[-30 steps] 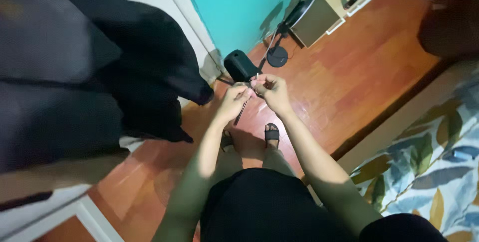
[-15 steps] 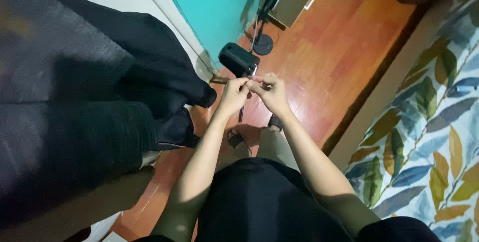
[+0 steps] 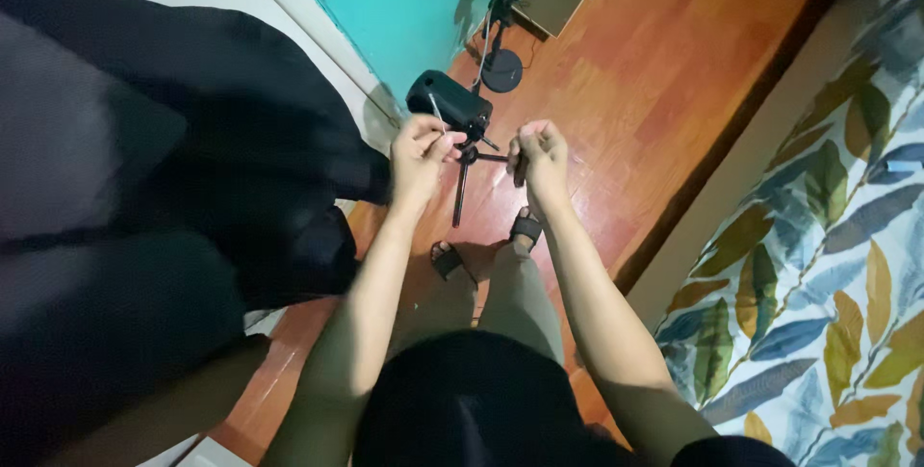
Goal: The person kneels on the floor and uses a small metal tool to adjust and tighten screws on the back of a black standing fan. They repeatedly rotate the fan head and manipulate the tool to secure components.
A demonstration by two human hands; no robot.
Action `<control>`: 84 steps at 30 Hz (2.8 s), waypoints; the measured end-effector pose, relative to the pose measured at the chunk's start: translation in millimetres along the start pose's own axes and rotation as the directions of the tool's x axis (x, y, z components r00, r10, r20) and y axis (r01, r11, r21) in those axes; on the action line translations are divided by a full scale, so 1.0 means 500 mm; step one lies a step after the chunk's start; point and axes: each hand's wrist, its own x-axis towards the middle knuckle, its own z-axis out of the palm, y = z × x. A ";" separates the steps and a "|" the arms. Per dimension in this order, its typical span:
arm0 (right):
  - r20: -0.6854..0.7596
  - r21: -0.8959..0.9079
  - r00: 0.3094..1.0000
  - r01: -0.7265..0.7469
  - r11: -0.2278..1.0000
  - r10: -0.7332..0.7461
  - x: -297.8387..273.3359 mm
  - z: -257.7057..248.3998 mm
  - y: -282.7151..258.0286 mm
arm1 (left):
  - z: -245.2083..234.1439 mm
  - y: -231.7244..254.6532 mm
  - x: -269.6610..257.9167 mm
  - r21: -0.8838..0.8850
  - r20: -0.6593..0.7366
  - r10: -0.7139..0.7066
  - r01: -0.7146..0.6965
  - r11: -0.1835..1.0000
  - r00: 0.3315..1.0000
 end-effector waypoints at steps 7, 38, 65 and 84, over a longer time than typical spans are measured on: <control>0.150 -0.399 0.981 -0.051 0.916 0.120 0.063 0.004 0.053 | 0.003 -0.055 0.072 -0.158 0.004 -0.215 0.213 0.964 0.977; 0.520 -0.453 0.800 0.556 0.697 -0.300 0.279 -0.077 0.176 | -0.073 -0.177 0.206 0.171 -0.075 0.241 -0.226 0.959 0.968; 0.749 -0.150 0.189 0.982 0.116 -0.635 0.281 -0.106 0.224 | -0.131 -0.204 0.256 0.386 0.239 0.561 -0.608 0.694 0.793; 0.772 -0.259 0.239 0.965 0.052 -0.589 0.262 -0.099 0.187 | -0.100 -0.230 0.266 0.220 0.042 0.598 -0.592 0.776 0.800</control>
